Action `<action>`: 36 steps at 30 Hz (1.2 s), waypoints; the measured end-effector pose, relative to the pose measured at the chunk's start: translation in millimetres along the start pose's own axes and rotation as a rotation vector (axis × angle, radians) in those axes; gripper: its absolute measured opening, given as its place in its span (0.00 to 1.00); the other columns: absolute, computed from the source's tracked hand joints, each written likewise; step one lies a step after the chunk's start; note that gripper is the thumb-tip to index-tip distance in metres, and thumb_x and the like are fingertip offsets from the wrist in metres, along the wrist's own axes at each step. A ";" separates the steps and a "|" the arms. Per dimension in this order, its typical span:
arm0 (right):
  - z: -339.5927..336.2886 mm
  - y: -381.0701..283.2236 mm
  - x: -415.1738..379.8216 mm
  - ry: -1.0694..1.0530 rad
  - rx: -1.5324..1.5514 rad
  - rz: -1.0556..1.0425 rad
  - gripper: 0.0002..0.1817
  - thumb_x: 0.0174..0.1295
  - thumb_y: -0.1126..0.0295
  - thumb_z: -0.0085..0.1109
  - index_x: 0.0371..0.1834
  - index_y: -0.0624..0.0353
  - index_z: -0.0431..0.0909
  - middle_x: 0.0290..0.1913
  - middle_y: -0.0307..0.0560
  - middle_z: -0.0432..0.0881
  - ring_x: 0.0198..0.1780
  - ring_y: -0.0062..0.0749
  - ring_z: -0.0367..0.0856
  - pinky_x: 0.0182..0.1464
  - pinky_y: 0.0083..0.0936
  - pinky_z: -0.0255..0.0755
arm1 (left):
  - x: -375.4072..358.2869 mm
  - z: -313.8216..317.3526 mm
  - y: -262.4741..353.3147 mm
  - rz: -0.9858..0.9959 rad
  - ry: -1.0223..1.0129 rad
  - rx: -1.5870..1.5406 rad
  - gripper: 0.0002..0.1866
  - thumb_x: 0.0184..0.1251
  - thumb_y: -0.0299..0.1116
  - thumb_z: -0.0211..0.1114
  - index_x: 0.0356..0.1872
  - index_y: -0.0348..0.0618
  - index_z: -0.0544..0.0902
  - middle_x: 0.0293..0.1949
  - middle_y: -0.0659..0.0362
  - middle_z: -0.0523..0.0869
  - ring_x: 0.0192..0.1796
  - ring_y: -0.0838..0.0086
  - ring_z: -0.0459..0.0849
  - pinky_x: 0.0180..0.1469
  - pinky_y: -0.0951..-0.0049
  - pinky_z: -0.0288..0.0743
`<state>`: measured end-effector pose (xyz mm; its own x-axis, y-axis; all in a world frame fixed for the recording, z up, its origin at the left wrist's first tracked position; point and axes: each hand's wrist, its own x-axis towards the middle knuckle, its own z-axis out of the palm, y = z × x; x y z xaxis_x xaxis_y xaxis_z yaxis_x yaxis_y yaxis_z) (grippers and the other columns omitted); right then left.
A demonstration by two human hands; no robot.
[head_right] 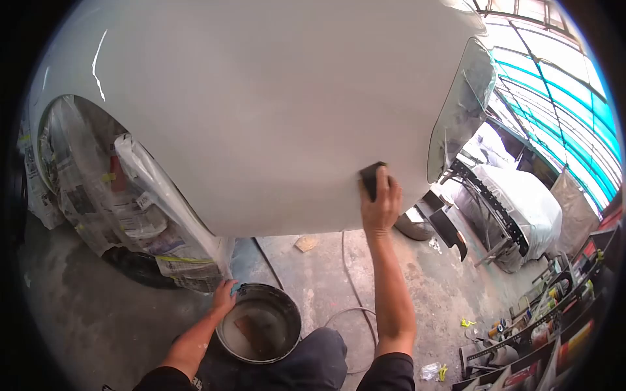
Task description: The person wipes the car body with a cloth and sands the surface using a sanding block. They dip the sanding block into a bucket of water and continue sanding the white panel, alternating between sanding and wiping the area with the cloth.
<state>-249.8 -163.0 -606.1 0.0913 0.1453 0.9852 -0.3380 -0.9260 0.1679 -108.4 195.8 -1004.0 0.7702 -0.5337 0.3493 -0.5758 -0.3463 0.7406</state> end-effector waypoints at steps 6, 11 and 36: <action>36.9 -147.8 49.8 -0.153 0.089 -0.374 0.32 0.57 0.69 0.71 0.69 0.43 0.77 0.49 0.47 0.82 0.47 0.40 0.84 0.44 0.38 0.79 | 6.8 -1.5 -17.0 0.032 -0.006 0.025 0.23 0.59 0.24 0.71 0.57 0.50 0.81 0.52 0.44 0.81 0.54 0.41 0.82 0.54 0.49 0.79; 10.9 -59.2 43.3 -0.170 0.105 -0.359 0.34 0.55 0.66 0.74 0.68 0.43 0.77 0.47 0.45 0.82 0.42 0.41 0.84 0.40 0.37 0.79 | 0.1 -6.9 -8.9 0.006 -0.035 0.010 0.21 0.60 0.23 0.70 0.56 0.48 0.80 0.51 0.44 0.82 0.53 0.41 0.82 0.53 0.49 0.78; 36.7 -160.3 83.5 -0.118 0.228 -0.471 0.29 0.54 0.75 0.72 0.63 0.46 0.81 0.45 0.46 0.84 0.43 0.41 0.86 0.43 0.39 0.81 | -29.0 -31.1 2.5 -0.153 -0.023 0.064 0.22 0.63 0.26 0.70 0.59 0.46 0.79 0.54 0.41 0.79 0.56 0.38 0.80 0.56 0.45 0.77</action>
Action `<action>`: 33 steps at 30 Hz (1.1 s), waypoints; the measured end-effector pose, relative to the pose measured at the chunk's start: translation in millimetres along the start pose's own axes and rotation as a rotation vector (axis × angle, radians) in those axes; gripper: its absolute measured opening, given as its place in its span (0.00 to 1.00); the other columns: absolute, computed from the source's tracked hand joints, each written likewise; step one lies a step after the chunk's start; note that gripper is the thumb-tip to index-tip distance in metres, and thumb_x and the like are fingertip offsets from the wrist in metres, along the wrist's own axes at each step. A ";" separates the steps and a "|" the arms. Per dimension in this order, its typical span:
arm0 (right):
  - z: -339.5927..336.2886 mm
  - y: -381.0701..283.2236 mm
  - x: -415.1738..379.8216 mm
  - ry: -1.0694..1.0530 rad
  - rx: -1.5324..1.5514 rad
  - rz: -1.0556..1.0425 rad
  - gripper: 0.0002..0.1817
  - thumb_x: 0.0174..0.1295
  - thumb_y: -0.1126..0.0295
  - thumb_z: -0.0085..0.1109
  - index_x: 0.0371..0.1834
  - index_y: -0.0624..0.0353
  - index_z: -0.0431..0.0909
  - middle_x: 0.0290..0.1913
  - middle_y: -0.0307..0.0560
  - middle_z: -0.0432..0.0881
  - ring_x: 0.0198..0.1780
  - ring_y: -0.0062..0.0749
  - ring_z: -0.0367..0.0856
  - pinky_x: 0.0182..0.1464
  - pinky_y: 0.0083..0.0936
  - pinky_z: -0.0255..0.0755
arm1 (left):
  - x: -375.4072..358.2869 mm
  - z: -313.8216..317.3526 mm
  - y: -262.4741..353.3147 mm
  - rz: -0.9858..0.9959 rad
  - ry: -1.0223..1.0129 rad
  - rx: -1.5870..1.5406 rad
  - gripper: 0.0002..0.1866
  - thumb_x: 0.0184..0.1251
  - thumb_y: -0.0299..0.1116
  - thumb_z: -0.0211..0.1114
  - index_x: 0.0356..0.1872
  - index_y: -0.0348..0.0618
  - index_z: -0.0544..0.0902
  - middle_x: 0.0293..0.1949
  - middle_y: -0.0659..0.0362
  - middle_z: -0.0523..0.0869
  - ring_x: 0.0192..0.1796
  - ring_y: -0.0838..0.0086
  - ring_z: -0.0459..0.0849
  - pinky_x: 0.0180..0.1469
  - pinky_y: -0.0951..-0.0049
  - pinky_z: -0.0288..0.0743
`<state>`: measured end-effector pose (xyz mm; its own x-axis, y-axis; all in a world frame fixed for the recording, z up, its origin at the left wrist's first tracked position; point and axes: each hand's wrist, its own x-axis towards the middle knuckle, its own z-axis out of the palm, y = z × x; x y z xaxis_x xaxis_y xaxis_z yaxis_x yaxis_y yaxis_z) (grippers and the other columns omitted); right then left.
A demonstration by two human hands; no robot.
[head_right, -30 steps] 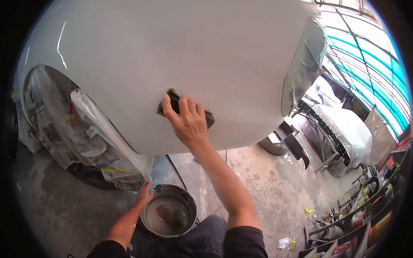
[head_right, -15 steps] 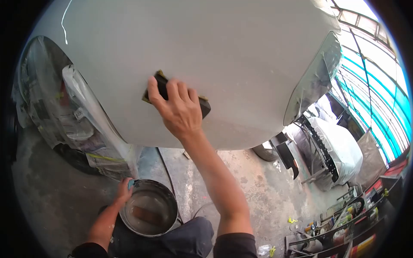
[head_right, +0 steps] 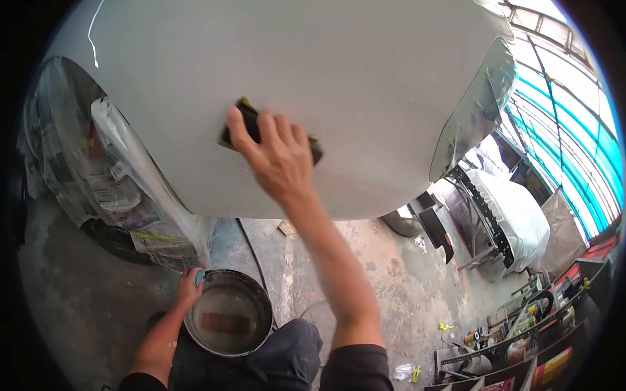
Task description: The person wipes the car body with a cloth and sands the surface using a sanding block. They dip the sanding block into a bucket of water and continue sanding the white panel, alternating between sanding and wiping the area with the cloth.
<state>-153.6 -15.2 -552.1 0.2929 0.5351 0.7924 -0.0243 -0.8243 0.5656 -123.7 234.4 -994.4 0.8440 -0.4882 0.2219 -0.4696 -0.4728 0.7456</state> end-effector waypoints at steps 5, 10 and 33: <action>-56.5 97.3 -129.3 -0.029 -0.194 0.186 0.33 0.44 0.67 0.83 0.58 0.50 0.83 0.48 0.49 0.86 0.44 0.46 0.86 0.41 0.40 0.81 | 4.1 5.4 -8.5 0.017 0.008 -0.015 0.22 0.63 0.26 0.70 0.59 0.45 0.79 0.53 0.39 0.79 0.54 0.36 0.80 0.56 0.45 0.77; -0.6 24.3 -39.7 0.011 -0.137 0.095 0.34 0.56 0.70 0.74 0.69 0.44 0.76 0.48 0.48 0.84 0.45 0.43 0.85 0.42 0.39 0.79 | 3.9 5.5 -7.1 0.032 0.026 -0.037 0.22 0.63 0.26 0.69 0.59 0.45 0.79 0.52 0.39 0.79 0.54 0.36 0.80 0.55 0.44 0.77; -43.5 73.2 -119.4 -0.071 -0.181 0.070 0.28 0.56 0.66 0.76 0.62 0.48 0.82 0.48 0.48 0.85 0.47 0.41 0.84 0.45 0.40 0.79 | 1.0 6.6 -6.5 0.015 0.062 -0.054 0.21 0.63 0.28 0.70 0.58 0.46 0.79 0.52 0.42 0.80 0.54 0.38 0.80 0.56 0.46 0.77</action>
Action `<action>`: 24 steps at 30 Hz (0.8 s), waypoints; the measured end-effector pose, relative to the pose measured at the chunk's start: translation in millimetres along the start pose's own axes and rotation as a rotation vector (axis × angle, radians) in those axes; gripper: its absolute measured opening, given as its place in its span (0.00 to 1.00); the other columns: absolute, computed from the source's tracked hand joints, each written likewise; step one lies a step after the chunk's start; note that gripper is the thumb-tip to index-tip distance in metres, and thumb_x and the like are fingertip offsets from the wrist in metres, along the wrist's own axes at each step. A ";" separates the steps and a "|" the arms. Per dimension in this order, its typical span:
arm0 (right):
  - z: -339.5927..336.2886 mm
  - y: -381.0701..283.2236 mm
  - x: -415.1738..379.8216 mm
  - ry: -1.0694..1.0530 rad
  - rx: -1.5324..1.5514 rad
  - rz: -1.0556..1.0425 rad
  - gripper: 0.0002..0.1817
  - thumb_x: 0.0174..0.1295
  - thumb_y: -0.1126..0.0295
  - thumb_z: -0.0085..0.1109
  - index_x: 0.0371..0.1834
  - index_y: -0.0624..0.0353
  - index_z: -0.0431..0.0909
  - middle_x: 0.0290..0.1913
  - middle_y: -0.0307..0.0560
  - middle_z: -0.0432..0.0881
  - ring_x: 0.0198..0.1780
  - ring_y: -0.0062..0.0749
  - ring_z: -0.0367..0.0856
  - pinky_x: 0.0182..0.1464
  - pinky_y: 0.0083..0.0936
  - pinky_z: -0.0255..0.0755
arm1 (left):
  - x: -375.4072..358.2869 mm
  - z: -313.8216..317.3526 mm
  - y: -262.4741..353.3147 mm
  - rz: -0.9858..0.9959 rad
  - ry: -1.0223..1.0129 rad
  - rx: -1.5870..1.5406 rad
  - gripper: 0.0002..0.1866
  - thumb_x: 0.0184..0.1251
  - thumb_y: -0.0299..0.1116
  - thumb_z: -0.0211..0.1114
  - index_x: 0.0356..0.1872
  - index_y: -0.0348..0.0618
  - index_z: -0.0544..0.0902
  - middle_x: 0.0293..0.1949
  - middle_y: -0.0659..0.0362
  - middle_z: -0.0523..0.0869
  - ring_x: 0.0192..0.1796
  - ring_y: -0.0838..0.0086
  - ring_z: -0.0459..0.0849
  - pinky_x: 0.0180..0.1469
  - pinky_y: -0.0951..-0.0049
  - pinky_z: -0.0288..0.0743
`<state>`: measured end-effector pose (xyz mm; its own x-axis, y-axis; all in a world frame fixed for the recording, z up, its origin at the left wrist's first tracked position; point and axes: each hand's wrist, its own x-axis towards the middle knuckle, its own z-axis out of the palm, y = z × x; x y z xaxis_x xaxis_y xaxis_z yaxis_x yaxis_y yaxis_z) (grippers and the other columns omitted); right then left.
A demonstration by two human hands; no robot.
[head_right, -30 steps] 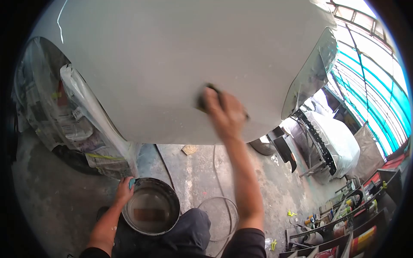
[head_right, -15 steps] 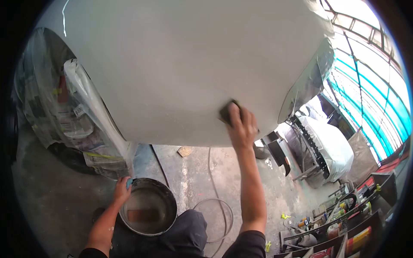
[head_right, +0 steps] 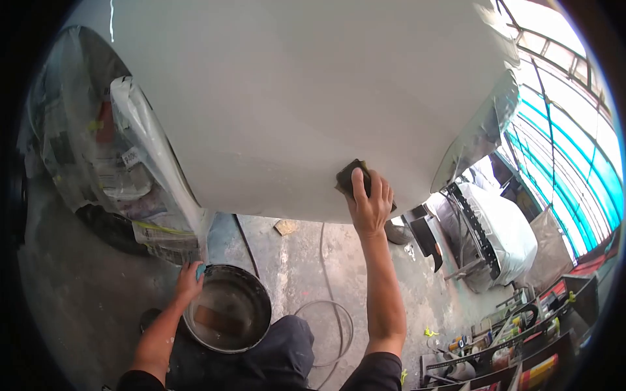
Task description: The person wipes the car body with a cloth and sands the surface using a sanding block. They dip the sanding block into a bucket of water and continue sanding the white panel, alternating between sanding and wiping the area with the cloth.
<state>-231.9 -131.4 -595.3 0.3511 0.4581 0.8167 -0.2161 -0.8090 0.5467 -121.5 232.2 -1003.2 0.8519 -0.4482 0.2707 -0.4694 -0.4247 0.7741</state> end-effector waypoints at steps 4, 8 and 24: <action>24.2 -87.1 71.3 0.023 0.031 -0.097 0.26 0.61 0.67 0.70 0.64 0.42 0.81 0.49 0.50 0.83 0.45 0.41 0.85 0.40 0.38 0.78 | 2.0 0.2 -3.3 0.024 -0.004 0.017 0.21 0.64 0.29 0.70 0.58 0.47 0.79 0.52 0.42 0.80 0.54 0.38 0.80 0.55 0.46 0.77; 23.6 -95.3 80.5 0.013 0.097 -0.172 0.27 0.60 0.69 0.71 0.64 0.43 0.80 0.49 0.50 0.83 0.46 0.46 0.85 0.43 0.41 0.77 | -3.9 -3.8 5.4 -0.013 -0.022 -0.003 0.20 0.64 0.29 0.69 0.58 0.46 0.79 0.51 0.41 0.80 0.53 0.38 0.81 0.54 0.45 0.77; 18.9 -67.0 23.9 0.012 0.007 -0.125 0.27 0.66 0.71 0.63 0.69 0.39 0.75 0.51 0.57 0.82 0.46 0.45 0.84 0.40 0.37 0.76 | 0.6 -5.3 5.2 -0.019 -0.024 0.044 0.21 0.62 0.28 0.70 0.58 0.48 0.80 0.52 0.42 0.80 0.54 0.39 0.81 0.54 0.47 0.78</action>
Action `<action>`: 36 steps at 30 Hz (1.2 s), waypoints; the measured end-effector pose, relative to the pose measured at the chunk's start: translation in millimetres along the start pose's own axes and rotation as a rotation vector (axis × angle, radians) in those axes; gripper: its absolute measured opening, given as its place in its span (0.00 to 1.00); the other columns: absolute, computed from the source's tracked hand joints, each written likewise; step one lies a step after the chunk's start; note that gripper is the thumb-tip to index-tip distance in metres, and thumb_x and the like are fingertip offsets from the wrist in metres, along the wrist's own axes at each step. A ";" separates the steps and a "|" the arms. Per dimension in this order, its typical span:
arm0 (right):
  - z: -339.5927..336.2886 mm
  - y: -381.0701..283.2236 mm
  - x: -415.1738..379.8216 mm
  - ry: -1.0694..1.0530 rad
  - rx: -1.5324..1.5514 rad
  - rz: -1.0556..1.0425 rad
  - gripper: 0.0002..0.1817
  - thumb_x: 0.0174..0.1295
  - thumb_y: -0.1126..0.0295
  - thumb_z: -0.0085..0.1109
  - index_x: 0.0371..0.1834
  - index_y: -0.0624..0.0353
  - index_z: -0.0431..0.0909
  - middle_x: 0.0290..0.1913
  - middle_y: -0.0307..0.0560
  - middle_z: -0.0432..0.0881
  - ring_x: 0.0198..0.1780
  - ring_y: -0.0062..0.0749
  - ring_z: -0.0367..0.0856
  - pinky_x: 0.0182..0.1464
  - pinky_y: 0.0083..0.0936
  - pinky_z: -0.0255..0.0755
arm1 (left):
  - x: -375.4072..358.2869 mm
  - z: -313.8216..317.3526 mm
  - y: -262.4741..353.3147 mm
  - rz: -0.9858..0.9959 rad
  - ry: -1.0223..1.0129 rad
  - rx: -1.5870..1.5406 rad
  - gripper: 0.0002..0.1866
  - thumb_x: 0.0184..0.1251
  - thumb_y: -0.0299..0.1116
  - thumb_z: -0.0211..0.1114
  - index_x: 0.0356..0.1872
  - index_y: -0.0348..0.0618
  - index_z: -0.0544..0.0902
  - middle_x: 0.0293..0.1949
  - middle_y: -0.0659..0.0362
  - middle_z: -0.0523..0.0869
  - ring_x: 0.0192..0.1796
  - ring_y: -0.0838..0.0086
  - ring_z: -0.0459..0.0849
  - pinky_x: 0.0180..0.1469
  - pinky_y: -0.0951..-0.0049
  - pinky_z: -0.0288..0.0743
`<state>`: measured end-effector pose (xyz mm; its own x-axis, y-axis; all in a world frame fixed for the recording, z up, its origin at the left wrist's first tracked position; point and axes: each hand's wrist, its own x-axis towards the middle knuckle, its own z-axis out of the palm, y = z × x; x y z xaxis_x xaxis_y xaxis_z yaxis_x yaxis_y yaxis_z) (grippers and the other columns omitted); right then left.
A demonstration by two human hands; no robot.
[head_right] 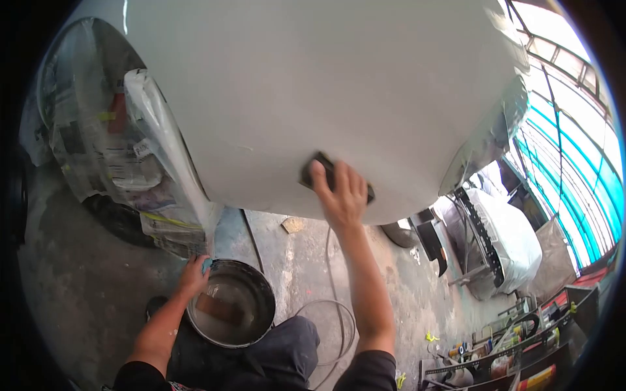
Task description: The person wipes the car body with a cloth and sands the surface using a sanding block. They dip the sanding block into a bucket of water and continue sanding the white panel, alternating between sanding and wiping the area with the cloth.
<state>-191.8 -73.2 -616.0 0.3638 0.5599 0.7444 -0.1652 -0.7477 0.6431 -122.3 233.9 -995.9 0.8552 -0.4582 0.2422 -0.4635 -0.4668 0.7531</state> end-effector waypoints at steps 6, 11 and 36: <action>19.3 -87.8 102.2 0.089 0.173 0.122 0.28 0.65 0.75 0.61 0.70 0.42 0.75 0.47 0.54 0.81 0.42 0.45 0.83 0.38 0.38 0.76 | -0.4 3.9 -4.7 0.022 0.019 0.014 0.22 0.62 0.29 0.71 0.58 0.50 0.79 0.52 0.43 0.81 0.54 0.40 0.81 0.54 0.47 0.78; 23.4 -72.1 79.8 0.158 0.103 0.100 0.22 0.66 0.72 0.62 0.64 0.45 0.79 0.47 0.51 0.82 0.42 0.43 0.83 0.38 0.39 0.76 | -2.1 3.1 -3.4 0.059 0.043 -0.024 0.22 0.62 0.29 0.71 0.58 0.49 0.79 0.52 0.43 0.81 0.54 0.40 0.81 0.54 0.47 0.78; 12.3 -70.2 112.3 0.006 0.166 0.094 0.28 0.64 0.70 0.64 0.69 0.41 0.78 0.51 0.47 0.82 0.48 0.40 0.83 0.47 0.37 0.80 | -3.0 6.2 -5.0 0.084 0.034 -0.073 0.22 0.62 0.26 0.70 0.58 0.45 0.80 0.51 0.41 0.80 0.54 0.38 0.80 0.55 0.47 0.77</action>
<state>-128.1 37.8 -579.8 0.3486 0.4862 0.8013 -0.0443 -0.8455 0.5322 -124.0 232.9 -1004.1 0.8217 -0.4674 0.3261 -0.5170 -0.3705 0.7717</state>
